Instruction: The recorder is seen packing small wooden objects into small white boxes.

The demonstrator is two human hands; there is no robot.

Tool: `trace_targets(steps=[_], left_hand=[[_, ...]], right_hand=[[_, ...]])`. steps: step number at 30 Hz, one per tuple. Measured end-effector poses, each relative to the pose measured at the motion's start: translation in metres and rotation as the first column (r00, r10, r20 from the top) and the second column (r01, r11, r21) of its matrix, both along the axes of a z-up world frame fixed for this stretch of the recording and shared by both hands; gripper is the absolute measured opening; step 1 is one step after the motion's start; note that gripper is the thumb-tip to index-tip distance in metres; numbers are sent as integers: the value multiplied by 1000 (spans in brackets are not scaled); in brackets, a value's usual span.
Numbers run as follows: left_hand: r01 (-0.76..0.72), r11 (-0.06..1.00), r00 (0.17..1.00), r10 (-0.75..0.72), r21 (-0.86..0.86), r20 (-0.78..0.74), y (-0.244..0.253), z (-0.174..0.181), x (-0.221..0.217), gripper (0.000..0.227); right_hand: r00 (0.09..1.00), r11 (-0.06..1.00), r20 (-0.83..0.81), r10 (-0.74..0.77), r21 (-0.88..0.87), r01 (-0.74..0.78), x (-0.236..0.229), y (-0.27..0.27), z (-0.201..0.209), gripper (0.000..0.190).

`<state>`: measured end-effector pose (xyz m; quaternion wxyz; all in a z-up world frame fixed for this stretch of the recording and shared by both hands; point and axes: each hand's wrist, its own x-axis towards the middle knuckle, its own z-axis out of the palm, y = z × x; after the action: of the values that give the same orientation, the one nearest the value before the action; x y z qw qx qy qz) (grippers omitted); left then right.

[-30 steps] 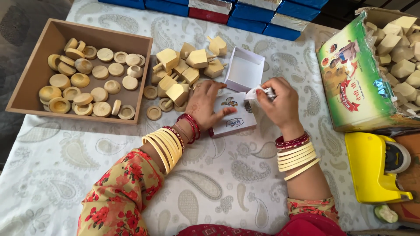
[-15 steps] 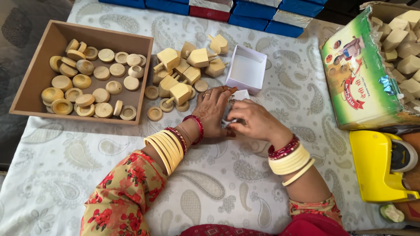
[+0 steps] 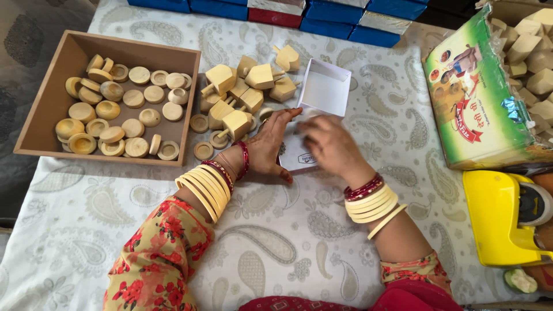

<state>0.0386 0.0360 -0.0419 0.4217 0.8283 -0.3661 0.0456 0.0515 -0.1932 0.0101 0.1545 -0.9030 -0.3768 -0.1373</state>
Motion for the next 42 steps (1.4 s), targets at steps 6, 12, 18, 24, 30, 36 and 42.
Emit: trace_targets(steps=[6, 12, 18, 24, 30, 36, 42], left_hand=[[27, 998, 999, -26, -59, 26, 1, -8, 3, 149], [11, 1000, 1000, -11, -29, 1, 0, -1, 1, 149], [8, 1000, 1000, -7, -31, 22, 0, -5, 5, 147], [34, 997, 999, -31, -64, 44, 1, 0, 0, 148], [20, 998, 995, -25, -55, -101, 1, 19, -11, 147], [-13, 998, 993, 19, 55, -120, -2, 19, -10, 147], [3, 1000, 1000, -2, 27, -27, -3, 3, -1, 130]], right_hand=[[889, 927, -287, 357, -12, -376, -14, 5, 16, 18], [803, 953, -592, -62, -275, -129, -2, -21, 47, 16], [963, 987, -234, -135, -115, 110, 11, -12, -1, 29], [937, 942, -129, 324, -50, -332, -13, 12, 0, 29], [852, 893, -333, 404, -60, -447, -49, 17, 40, 21], [935, 938, -174, 309, -109, -330, -53, 21, 30, 28], [956, 957, -285, 75, -249, -149, -11, -30, 32, 33]])
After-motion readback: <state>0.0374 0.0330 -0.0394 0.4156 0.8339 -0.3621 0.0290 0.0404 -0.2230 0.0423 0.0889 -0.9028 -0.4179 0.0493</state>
